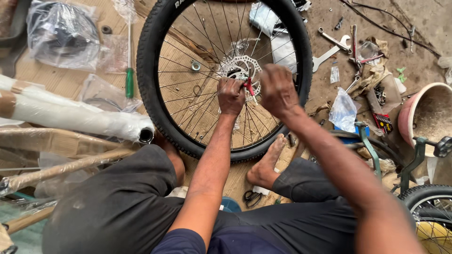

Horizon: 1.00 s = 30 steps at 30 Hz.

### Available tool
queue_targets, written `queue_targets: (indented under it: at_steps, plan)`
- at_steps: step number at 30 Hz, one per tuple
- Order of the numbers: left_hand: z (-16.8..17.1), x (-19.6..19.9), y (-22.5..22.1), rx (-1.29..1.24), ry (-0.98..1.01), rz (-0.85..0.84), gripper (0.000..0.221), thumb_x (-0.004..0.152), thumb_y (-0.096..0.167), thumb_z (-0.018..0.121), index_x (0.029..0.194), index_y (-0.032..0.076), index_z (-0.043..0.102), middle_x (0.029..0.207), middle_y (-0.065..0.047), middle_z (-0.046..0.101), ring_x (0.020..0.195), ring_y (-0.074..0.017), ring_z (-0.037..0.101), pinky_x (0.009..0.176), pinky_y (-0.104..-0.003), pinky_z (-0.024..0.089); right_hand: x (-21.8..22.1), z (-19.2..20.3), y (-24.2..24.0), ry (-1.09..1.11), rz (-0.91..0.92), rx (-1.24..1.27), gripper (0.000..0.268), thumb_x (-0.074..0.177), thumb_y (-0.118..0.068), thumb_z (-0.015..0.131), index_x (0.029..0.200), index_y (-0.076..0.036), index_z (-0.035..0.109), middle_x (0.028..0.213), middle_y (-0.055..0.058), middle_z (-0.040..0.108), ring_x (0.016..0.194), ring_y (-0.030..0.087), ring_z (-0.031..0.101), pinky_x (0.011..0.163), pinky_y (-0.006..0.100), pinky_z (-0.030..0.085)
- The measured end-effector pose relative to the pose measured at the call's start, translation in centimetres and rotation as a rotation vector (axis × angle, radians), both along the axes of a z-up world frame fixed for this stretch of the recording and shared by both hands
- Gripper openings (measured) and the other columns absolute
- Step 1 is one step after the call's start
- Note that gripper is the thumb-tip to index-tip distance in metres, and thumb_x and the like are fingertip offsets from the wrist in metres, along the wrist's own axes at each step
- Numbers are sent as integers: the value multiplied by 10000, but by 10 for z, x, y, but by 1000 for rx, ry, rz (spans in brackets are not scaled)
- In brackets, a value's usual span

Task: The person is using a screwdriver to tighten the rotor onto a bicycle wheel hub and then sorts through a container of small metal parts by hand.

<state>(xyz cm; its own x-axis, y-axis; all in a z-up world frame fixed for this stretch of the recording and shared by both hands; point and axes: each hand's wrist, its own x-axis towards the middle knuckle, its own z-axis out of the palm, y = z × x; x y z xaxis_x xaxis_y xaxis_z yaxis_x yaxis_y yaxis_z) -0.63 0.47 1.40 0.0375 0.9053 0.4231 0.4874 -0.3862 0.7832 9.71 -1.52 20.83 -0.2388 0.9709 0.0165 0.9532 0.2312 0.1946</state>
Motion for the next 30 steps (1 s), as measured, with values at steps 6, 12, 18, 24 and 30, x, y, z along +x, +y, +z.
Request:
queue_targets:
  at_steps: [6, 12, 18, 24, 30]
  plan:
    - [3, 3, 2, 55, -6, -31, 125, 933, 198, 745, 863, 101, 707, 776, -65, 690, 774, -203, 601, 836, -383, 500, 10, 3, 22, -469, 686, 34, 185, 868, -224, 636, 1034, -143, 642, 1068, 35, 693, 1182, 204, 643, 1240, 533, 165]
    - [3, 1, 0, -55, 1, -6, 127, 1009, 154, 642, 1079, 55, 680, 911, -79, 696, 919, -216, 632, 982, -399, 503, 5, -37, 57, -339, 584, -525, 234, 1109, -271, 509, 1013, -78, 602, 895, 130, 679, 800, 227, 678, 826, 434, 555]
    - [16, -2, -7, -33, -136, 48, 453, 876, 89, 737, 1280, -69, 607, 937, -133, 687, 955, -303, 600, 933, -459, 484, -13, -80, 54, 89, -300, -569, 155, 1054, -132, 507, 1125, -14, 579, 892, 158, 666, 697, 245, 658, 590, 413, 597]
    - [2, 4, -4, -14, -73, 57, 176, 968, 61, 722, 1135, 21, 685, 900, -92, 717, 931, -248, 631, 924, -413, 518, -23, -80, 39, 612, -813, -264, 316, 912, -158, 659, 1178, -5, 584, 917, 171, 674, 795, 320, 710, 704, 482, 577]
    - [17, -9, -1, -7, -74, 26, 164, 837, 36, 732, 997, 44, 695, 860, -97, 709, 896, -261, 628, 900, -417, 507, -19, -37, 12, 469, -621, -343, 406, 970, -277, 712, 1238, 1, 585, 946, 169, 701, 864, 301, 712, 796, 464, 571]
